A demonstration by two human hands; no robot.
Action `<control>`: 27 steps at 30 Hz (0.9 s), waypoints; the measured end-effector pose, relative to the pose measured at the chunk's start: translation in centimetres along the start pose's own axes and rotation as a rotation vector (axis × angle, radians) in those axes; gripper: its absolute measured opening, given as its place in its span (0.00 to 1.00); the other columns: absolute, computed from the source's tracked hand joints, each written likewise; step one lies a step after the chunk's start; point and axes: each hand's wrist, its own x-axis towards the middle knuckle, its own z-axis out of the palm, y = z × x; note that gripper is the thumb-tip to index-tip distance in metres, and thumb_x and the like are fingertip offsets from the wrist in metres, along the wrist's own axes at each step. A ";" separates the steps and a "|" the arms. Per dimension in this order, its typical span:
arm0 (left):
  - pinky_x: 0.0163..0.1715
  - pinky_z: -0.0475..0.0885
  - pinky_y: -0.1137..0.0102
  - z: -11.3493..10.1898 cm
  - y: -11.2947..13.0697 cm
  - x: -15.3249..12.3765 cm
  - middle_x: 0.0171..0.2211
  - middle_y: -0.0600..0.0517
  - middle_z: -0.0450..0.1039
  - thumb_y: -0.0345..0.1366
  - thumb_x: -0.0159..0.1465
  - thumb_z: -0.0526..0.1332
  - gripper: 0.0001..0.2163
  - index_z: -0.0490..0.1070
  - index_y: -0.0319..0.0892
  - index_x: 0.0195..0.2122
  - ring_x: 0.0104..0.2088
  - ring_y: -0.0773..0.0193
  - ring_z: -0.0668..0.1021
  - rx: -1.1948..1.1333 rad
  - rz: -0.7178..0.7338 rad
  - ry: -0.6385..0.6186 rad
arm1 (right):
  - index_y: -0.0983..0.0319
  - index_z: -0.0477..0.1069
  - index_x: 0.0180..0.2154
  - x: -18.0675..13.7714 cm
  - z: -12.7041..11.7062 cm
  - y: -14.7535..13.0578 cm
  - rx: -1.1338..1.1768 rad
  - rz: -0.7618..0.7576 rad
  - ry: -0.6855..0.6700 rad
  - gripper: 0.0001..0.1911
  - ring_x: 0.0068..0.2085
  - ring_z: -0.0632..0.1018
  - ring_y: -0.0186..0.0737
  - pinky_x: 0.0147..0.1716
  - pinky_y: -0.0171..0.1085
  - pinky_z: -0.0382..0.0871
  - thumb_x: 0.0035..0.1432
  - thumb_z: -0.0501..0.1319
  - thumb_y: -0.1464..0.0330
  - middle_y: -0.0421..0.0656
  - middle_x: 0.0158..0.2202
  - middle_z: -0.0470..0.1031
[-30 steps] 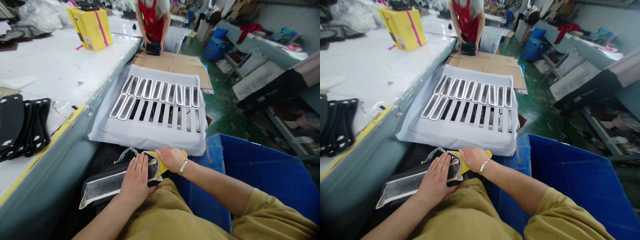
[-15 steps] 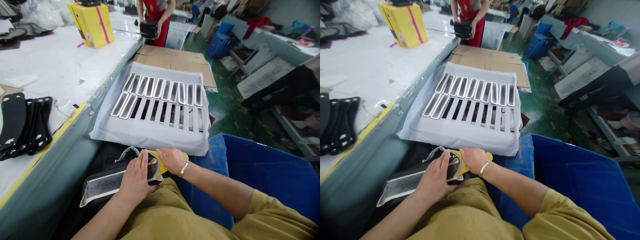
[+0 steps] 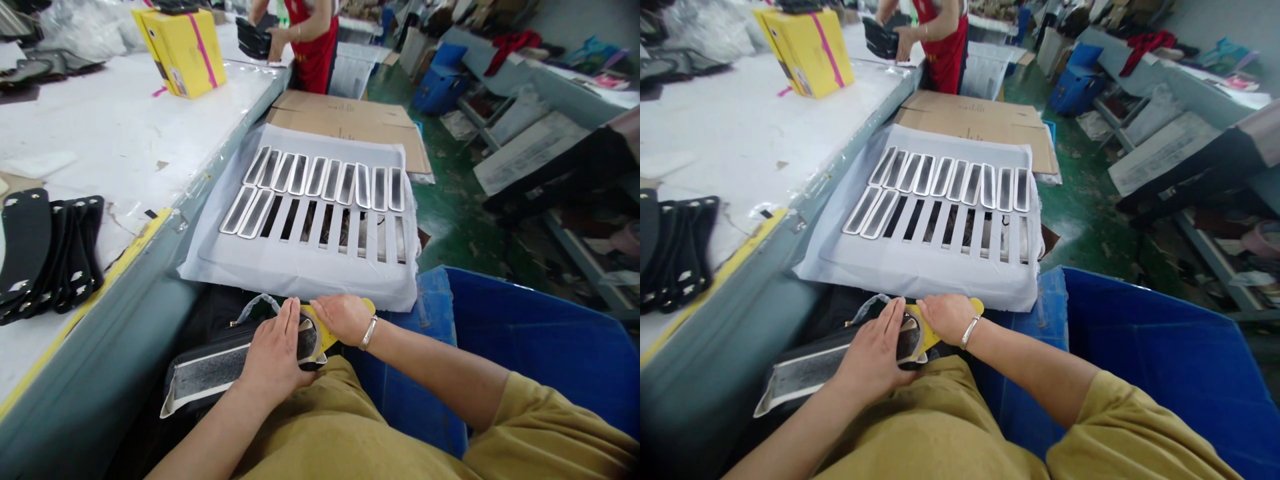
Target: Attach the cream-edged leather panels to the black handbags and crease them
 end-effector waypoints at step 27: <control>0.56 0.61 0.55 1.1 0.1 -1.2 0.52 0.34 0.65 0.45 0.50 0.64 0.37 0.58 0.27 0.57 0.53 0.46 0.68 0.009 0.055 0.157 | 0.63 0.73 0.35 1.8 -0.8 1.5 -0.051 -0.324 -0.057 0.26 0.34 0.76 0.37 0.34 0.34 0.62 0.67 0.39 0.60 0.46 0.33 0.78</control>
